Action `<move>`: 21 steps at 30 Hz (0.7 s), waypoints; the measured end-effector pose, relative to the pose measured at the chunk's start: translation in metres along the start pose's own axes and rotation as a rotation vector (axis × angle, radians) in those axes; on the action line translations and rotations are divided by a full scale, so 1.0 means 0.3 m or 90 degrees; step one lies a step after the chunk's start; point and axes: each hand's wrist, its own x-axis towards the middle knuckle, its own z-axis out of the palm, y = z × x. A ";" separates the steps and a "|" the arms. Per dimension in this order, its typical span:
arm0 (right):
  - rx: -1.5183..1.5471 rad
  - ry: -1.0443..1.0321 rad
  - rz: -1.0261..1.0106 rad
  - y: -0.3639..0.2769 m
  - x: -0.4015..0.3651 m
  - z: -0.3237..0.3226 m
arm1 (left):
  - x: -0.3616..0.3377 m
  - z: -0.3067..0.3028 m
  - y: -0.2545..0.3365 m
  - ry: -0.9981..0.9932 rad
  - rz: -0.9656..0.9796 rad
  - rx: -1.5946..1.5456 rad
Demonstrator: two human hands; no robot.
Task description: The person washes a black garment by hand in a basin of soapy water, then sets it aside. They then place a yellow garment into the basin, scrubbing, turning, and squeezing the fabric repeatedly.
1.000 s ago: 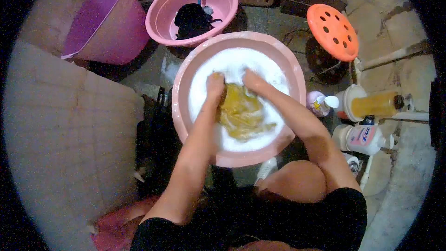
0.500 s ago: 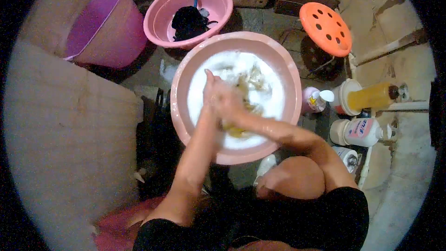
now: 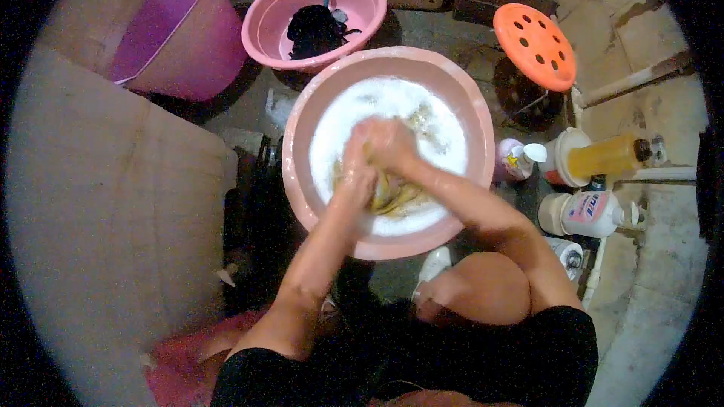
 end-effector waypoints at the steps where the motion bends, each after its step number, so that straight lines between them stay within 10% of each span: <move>1: -0.147 -0.170 0.192 0.084 0.091 -0.020 | -0.033 0.027 -0.013 -0.067 -0.034 -0.034; 6: 0.230 0.070 0.122 -0.164 -0.057 -0.050 | 0.110 -0.115 0.003 -0.143 -0.059 0.028; 8: 0.043 0.202 -0.229 -0.107 -0.088 0.076 | 0.174 -0.181 0.022 -0.311 0.056 0.284; 10: -0.072 0.021 -0.059 -0.010 -0.017 0.010 | -0.024 -0.017 0.038 0.067 0.242 0.819; 13: -0.005 -0.011 0.205 0.041 0.028 -0.026 | -0.115 0.047 -0.025 -0.061 0.104 0.081; 19: 0.134 0.342 -0.003 -0.197 -0.086 0.039 | 0.057 -0.112 0.025 -0.020 0.008 0.119; 21: -0.151 -0.062 0.029 0.004 -0.010 0.001 | -0.115 0.041 0.016 -0.007 0.035 -0.008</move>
